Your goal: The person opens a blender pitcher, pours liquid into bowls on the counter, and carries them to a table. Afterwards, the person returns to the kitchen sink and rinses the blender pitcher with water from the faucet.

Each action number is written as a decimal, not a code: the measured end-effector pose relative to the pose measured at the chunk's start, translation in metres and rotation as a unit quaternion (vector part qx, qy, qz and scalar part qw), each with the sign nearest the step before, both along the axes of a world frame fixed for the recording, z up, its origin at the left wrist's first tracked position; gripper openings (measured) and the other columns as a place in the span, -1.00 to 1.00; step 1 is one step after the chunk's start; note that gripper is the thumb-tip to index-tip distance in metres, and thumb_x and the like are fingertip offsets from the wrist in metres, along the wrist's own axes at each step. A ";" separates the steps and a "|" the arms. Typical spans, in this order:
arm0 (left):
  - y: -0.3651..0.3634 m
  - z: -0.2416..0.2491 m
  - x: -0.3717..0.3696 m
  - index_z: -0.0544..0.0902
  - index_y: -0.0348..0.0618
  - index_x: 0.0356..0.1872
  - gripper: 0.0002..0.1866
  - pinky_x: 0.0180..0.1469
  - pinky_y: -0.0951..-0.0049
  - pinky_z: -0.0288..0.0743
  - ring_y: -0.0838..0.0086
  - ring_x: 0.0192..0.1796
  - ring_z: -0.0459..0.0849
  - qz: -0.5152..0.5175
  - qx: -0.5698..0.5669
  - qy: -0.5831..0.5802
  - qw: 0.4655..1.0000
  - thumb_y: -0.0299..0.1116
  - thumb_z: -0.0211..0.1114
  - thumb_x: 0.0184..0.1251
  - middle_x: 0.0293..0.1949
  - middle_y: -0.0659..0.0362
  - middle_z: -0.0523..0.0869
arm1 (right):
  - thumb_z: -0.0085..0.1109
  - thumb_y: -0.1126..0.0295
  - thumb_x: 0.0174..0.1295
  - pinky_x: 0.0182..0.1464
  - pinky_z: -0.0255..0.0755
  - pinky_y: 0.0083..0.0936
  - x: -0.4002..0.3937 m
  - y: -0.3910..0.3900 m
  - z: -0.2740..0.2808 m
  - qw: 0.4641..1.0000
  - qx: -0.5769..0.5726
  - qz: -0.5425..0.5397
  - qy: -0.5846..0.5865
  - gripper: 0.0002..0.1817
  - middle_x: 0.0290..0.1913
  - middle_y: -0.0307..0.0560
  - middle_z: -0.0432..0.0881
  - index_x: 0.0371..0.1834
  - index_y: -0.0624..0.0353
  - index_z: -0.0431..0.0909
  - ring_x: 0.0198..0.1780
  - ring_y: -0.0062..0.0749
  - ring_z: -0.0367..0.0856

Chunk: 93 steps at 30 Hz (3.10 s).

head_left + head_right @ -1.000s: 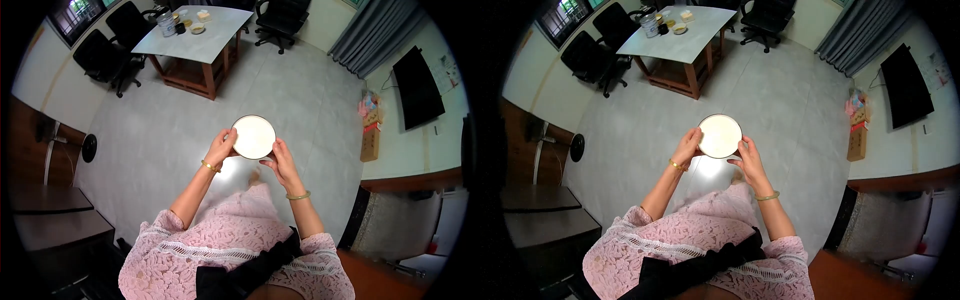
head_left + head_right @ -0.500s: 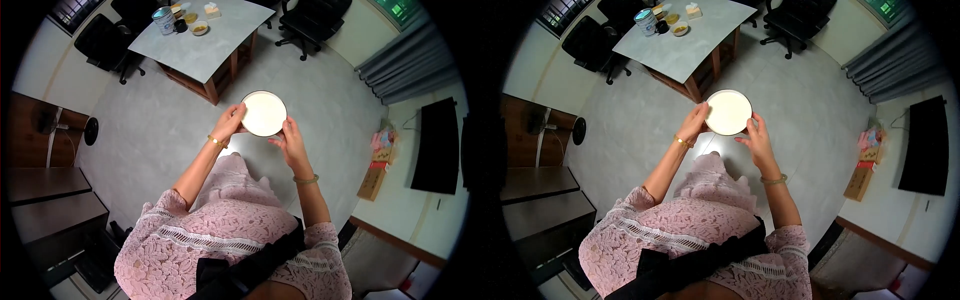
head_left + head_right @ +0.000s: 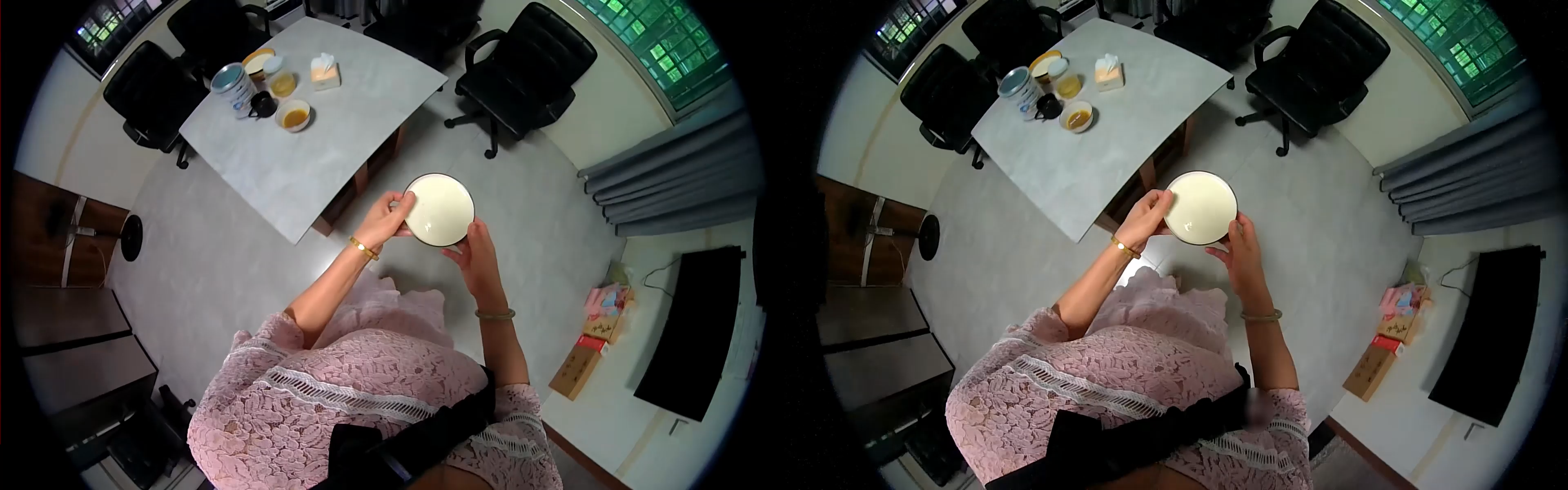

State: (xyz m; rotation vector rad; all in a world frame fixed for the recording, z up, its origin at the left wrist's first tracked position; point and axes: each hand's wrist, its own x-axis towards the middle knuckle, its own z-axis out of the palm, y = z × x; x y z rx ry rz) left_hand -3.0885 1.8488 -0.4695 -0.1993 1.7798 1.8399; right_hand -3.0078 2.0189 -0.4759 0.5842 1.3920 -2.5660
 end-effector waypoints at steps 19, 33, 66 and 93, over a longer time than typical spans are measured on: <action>0.172 -0.053 -0.298 0.38 -0.22 -0.17 -0.49 -0.42 0.60 0.47 0.57 -0.42 0.54 0.175 -0.004 0.021 0.984 0.07 0.10 0.13 -0.39 0.16 0.53 | -0.29 0.21 0.31 -0.14 0.36 -0.43 -0.360 0.186 -0.050 0.987 0.028 0.154 0.027 -0.61 0.04 -0.14 0.32 0.11 0.19 0.14 0.02 -0.42 0.36; 0.233 -0.095 -0.460 0.36 -0.24 -0.18 -0.58 -0.34 0.56 0.49 0.57 -0.36 0.55 0.282 0.034 0.066 0.956 -0.06 0.11 0.19 -0.38 0.14 0.54 | -0.30 0.21 0.32 -0.11 0.34 -0.40 -0.567 0.247 -0.093 0.965 0.005 0.261 0.027 -0.64 0.03 -0.14 0.34 0.09 0.15 0.12 0.01 -0.45 0.36; 0.211 -0.210 -0.656 0.37 -0.18 -0.23 -0.73 -0.54 0.63 0.39 0.62 -0.51 0.46 0.659 -0.078 0.115 0.739 -0.17 -0.04 0.30 -0.52 0.19 0.49 | -0.20 0.29 0.29 0.01 0.33 -0.22 -0.890 0.130 -0.170 0.774 0.030 0.633 0.011 -0.59 0.08 -0.09 0.26 0.16 0.19 0.08 0.07 -0.35 0.31; 0.228 -0.179 -0.655 0.38 -0.26 0.04 -0.55 -0.49 0.60 0.47 0.56 -0.52 0.58 0.732 -0.009 0.004 0.682 -0.10 -0.06 0.29 -0.41 0.16 0.53 | -0.15 0.26 0.26 0.06 0.31 -0.29 -0.927 0.132 -0.158 0.786 0.088 0.611 -0.018 -0.57 0.03 0.03 0.31 0.13 0.24 0.15 0.06 -0.13 0.35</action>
